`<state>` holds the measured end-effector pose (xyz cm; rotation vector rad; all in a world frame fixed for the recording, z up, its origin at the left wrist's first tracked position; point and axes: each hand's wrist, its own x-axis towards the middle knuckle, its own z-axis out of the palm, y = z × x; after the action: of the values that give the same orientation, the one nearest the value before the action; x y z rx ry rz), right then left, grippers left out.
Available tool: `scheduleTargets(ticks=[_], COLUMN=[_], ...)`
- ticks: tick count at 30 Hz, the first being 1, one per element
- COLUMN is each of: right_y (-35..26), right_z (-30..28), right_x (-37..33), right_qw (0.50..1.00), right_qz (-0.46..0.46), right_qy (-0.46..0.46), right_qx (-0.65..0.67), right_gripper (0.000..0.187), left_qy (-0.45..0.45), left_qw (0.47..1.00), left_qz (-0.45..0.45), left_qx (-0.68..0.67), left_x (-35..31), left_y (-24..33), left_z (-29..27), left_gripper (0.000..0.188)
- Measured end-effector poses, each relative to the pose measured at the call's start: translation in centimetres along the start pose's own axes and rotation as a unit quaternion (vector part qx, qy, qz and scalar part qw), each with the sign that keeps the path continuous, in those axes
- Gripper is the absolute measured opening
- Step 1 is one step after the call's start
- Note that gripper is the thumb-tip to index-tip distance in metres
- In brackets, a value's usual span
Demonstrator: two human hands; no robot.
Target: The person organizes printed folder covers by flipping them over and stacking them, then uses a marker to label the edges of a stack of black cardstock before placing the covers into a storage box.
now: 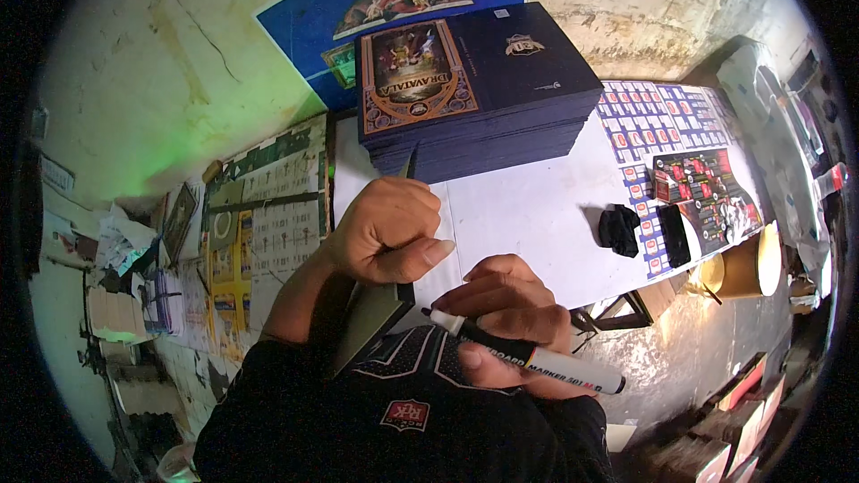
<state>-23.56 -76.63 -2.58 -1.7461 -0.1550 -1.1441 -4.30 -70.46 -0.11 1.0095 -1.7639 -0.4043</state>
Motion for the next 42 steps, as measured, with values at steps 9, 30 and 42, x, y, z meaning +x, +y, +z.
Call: scheduleTargets(ticks=[9, 30, 42], right_y=[-0.2, -0.1, -0.9], right_z=[0.0, -0.8, -1.2], right_x=[0.1, 0.9, 1.4], right_qw=[0.992, 0.988, 0.993], right_qz=[-0.072, -0.088, -0.093], right_qy=[-0.037, -0.097, -0.039], right_qx=[0.095, 0.079, 0.057], right_gripper=[0.024, 0.034, 0.038], left_qy=[-0.006, 0.004, 0.018], left_qw=[0.999, 0.998, 0.997], left_qz=[0.021, 0.056, 0.061], left_qx=[0.031, 0.018, 0.051], left_x=[0.7, 1.4, 1.7], left_y=[0.8, 2.3, 2.4], left_z=[-0.1, -0.5, -0.5], left_gripper=[0.048, 0.045, 0.045])
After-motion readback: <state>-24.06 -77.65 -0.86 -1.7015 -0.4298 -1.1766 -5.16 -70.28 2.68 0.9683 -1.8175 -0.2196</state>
